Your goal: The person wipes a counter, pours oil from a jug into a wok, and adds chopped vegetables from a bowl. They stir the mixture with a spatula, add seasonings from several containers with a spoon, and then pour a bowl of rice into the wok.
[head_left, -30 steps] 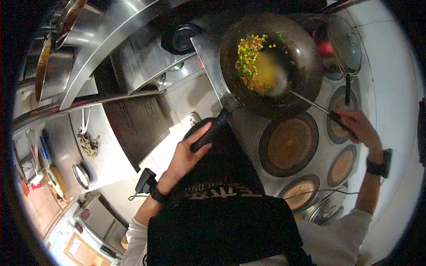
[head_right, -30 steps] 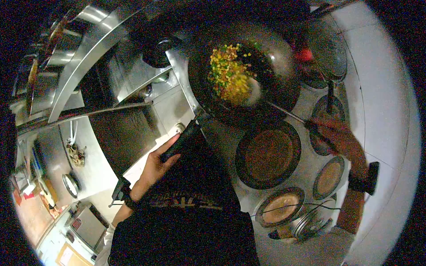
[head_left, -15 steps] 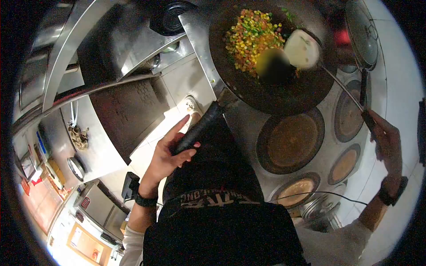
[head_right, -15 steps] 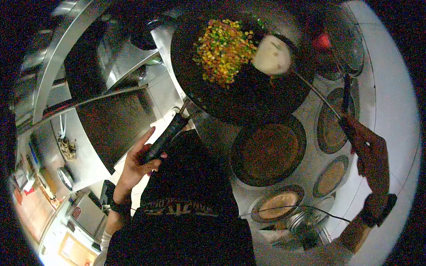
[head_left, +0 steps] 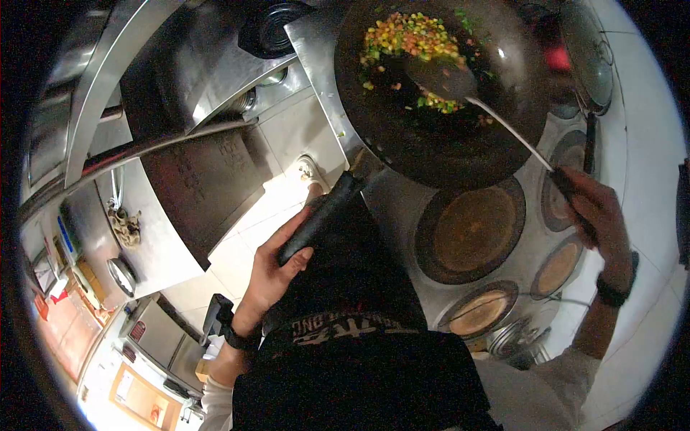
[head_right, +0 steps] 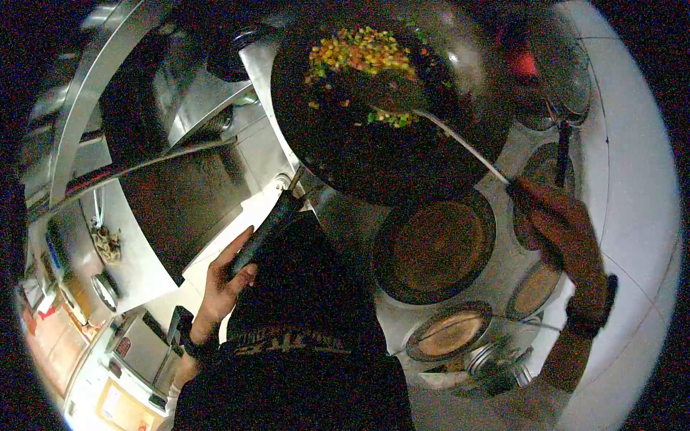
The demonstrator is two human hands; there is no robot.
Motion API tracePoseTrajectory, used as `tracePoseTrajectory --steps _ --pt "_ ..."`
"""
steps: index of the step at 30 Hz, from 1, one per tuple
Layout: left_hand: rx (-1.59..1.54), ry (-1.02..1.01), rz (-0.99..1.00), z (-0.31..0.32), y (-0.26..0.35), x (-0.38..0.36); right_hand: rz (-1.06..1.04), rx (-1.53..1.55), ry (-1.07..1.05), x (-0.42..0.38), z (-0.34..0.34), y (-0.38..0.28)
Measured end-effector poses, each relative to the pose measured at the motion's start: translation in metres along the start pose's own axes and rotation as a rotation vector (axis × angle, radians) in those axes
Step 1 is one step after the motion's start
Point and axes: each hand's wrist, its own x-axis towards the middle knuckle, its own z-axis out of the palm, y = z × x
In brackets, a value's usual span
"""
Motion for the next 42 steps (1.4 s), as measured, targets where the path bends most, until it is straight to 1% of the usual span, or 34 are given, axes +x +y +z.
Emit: tracePoseTrajectory --steps 2,4,5,6,7,8,9,10,11,13,14,16,17,19,22,26,29,31,34,38,40,42 --pt "-0.024 0.022 0.002 0.001 -0.004 -0.001 0.059 -0.28 0.079 -0.026 -0.028 -0.001" --pt "-0.048 0.044 0.001 0.004 -0.007 0.0 0.344 -0.415 0.203 -0.039 -0.029 -0.015" --pt "0.004 0.073 0.083 0.005 -0.007 0.001 0.347 -0.417 0.205 -0.04 -0.032 -0.011" --pt "0.058 0.104 0.164 0.006 -0.007 0.001 0.294 -0.394 0.184 -0.039 -0.035 -0.001" --pt "0.059 0.103 0.163 0.006 -0.007 0.001 0.24 -0.37 0.162 -0.036 -0.034 0.008" --pt "0.078 0.104 0.193 0.005 -0.007 0.001 0.239 -0.369 0.162 -0.029 -0.026 0.014" --pt "0.098 0.108 0.223 0.005 -0.006 0.001 0.147 -0.278 0.138 -0.016 -0.016 0.018" --pt "0.1 0.114 0.225 0.006 -0.005 0.001 0.053 -0.187 0.112 -0.003 -0.006 0.021" --pt "0.101 0.112 0.213 0.006 -0.004 0.001 0.044 -0.185 0.11 0.011 0.005 0.026" --pt "0.108 0.117 0.203 0.008 0.001 -0.001 -0.088 -0.049 0.067 0.037 0.025 0.034" --pt "0.126 0.116 0.212 0.009 0.004 -0.002 -0.097 -0.047 0.064 0.043 0.035 0.035" --pt "0.145 0.122 0.224 0.012 0.009 -0.004 -0.188 0.068 0.056 0.053 0.048 0.035" --pt "0.177 0.122 0.216 0.013 0.012 -0.006 -0.193 0.068 0.055 0.056 0.051 0.039" --pt "0.218 0.118 0.199 0.012 0.01 -0.007 -0.219 0.195 0.046 0.058 0.055 0.047" --pt "0.2 0.124 0.196 0.012 0.011 -0.007 -0.236 0.193 0.057 0.05 0.052 0.051" --pt "0.245 0.141 0.256 0.012 0.008 -0.005 -0.282 0.285 0.09 0.031 0.04 0.064" --pt "0.213 0.141 0.228 0.013 0.008 -0.005 -0.249 0.247 0.089 0.021 0.031 0.066" --pt "0.27 0.156 0.298 0.013 0.008 -0.005 -0.233 0.176 0.123 0.017 0.029 0.066" --pt "0.264 0.143 0.247 0.013 0.012 -0.005 -0.242 0.134 0.139 0.014 0.029 0.055" --pt "0.215 0.14 0.259 0.011 0.008 -0.005 -0.279 0.088 0.148 0.012 0.028 0.045" --pt "0.227 0.134 0.281 0.011 0.008 -0.005 -0.223 0.002 0.194 0.009 0.028 0.037" --pt "0.229 0.129 0.284 0.01 0.008 -0.005 -0.238 -0.033 0.206 0.007 0.028 0.03"
